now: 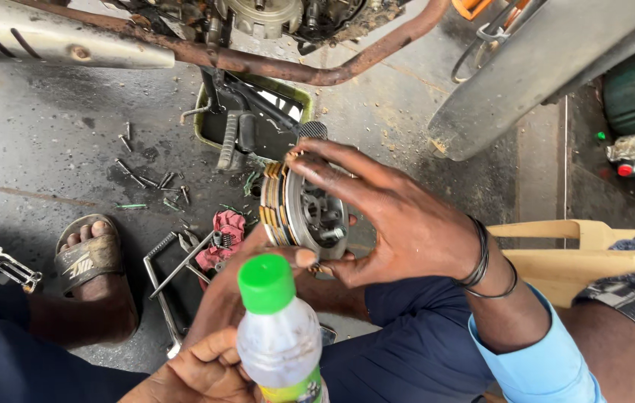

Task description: The person disassembles and reassembles a motorcycle clutch assembly, applying oil to the clutch plates and installing them into the housing before attaching the unit back onto the engine block.

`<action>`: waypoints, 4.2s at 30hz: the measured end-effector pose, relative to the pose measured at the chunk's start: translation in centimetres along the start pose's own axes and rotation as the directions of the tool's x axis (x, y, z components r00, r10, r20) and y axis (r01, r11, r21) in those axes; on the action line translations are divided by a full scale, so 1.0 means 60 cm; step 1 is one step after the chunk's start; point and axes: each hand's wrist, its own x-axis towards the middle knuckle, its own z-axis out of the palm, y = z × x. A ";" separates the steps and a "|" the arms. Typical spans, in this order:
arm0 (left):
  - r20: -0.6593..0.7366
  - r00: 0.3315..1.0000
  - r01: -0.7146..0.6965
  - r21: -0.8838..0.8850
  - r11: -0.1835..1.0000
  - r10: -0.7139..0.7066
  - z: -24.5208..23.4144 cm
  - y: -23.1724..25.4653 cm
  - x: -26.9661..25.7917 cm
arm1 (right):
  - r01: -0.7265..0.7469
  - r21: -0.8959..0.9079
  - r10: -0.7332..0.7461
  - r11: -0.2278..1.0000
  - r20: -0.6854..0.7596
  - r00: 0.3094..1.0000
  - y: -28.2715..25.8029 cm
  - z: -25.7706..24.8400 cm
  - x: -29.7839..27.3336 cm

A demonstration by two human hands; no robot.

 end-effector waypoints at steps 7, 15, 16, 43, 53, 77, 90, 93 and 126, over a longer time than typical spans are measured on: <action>0.358 0.896 -0.202 -0.198 0.959 0.263 0.018 0.008 0.069 | 0.022 -0.008 -0.022 1.000 0.009 1.000 -0.002 -0.001 0.006; 0.368 0.908 -0.266 0.131 0.955 0.203 -0.002 0.020 0.066 | -0.004 -0.007 0.004 1.000 -0.011 1.000 -0.011 -0.001 0.007; 0.384 0.903 -0.214 0.016 0.977 0.192 0.000 0.020 0.065 | 0.002 0.021 -0.001 1.000 -0.019 1.000 -0.011 -0.001 0.007; 0.027 0.880 -0.458 -0.221 0.861 0.475 -0.045 0.068 0.101 | -0.184 0.686 0.339 0.704 -0.097 0.936 -0.096 0.080 -0.112; -0.024 0.723 -0.691 -0.019 0.723 0.691 -0.055 0.118 0.079 | 0.037 0.544 0.342 -0.838 0.472 0.812 -0.124 0.280 -0.123; -0.052 0.883 -0.466 0.028 0.884 0.467 0.077 0.121 0.159 | 0.363 0.926 0.615 -0.101 -0.229 0.755 -0.062 0.124 -0.157; 0.019 0.920 -0.391 0.086 0.916 0.391 0.152 0.196 0.314 | 0.651 0.736 0.724 0.186 -0.550 0.416 0.184 -0.009 -0.171; -0.032 0.922 -0.379 0.121 0.917 0.386 0.166 0.199 0.343 | 0.613 0.750 0.766 0.249 -0.540 0.348 0.215 -0.006 -0.151; -0.284 0.912 -0.200 0.325 0.924 0.297 0.144 0.198 0.424 | -0.064 0.283 0.277 0.957 -0.825 0.493 0.251 -0.027 -0.020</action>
